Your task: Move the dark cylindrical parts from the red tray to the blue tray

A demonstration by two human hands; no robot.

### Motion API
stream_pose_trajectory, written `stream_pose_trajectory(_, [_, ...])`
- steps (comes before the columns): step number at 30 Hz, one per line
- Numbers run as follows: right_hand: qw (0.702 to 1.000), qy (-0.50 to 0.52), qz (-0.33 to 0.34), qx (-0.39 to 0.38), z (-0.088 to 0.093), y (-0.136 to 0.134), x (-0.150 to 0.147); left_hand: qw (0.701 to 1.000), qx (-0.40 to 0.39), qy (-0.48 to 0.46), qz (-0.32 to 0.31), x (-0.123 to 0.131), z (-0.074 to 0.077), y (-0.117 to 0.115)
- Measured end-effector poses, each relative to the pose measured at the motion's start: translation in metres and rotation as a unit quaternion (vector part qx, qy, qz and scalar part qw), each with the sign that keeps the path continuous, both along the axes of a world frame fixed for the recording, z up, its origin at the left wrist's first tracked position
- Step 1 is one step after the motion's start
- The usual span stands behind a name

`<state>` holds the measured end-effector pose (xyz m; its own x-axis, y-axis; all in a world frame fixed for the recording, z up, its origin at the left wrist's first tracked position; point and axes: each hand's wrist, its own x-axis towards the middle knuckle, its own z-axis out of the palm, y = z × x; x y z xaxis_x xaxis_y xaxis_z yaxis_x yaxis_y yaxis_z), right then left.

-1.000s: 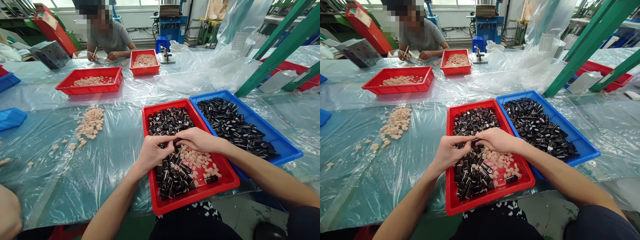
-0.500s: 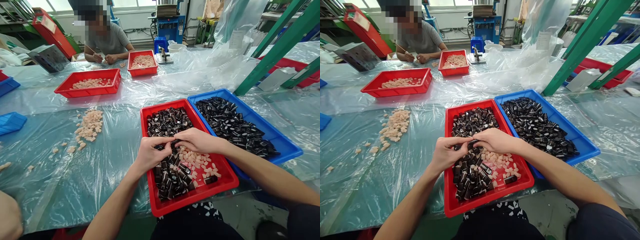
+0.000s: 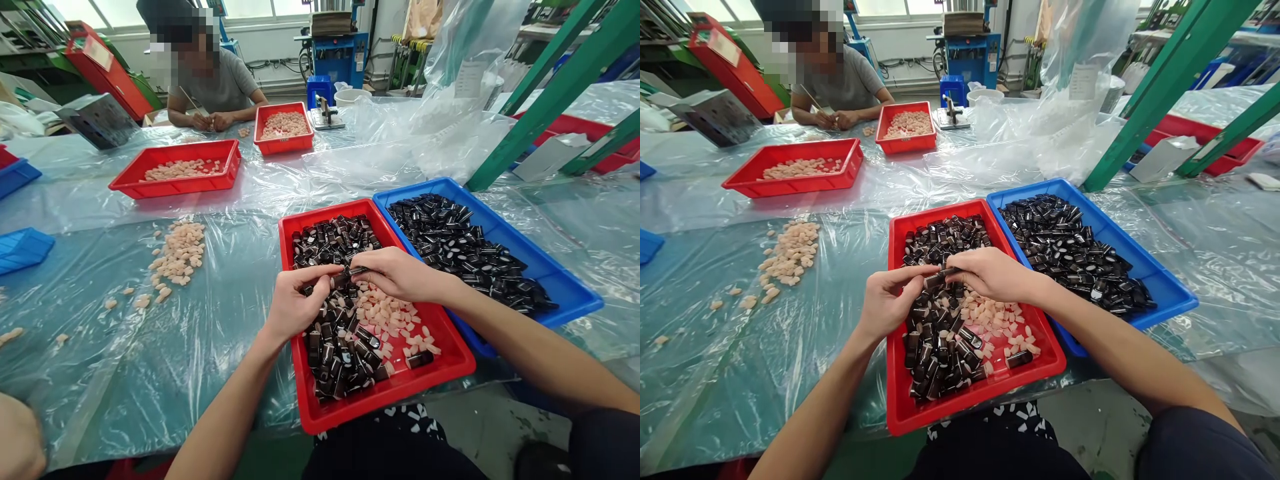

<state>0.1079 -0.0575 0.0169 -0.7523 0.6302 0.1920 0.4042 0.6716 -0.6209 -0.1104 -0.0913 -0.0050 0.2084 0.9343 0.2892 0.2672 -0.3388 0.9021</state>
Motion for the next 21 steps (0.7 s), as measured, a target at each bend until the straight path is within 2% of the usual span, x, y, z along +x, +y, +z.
stream_pose_trajectory(6, [0.999, -0.010, -0.027, 0.036, -0.0001, 0.0000, 0.0006, 0.994, -0.080, -0.061, -0.039, -0.0018, 0.0011, 0.0004])
stream_pose_trajectory(15, [0.991, -0.068, -0.021, 0.114, 0.0004, -0.0023, 0.0034, 0.988, -0.117, -0.083, -0.064, -0.0031, -0.0001, 0.0037])
stream_pose_trajectory(21, [0.990, -0.071, -0.026, 0.116, 0.0007, -0.0029, 0.0033, 0.984, -0.126, -0.098, -0.082, -0.0051, -0.0002, 0.0050])
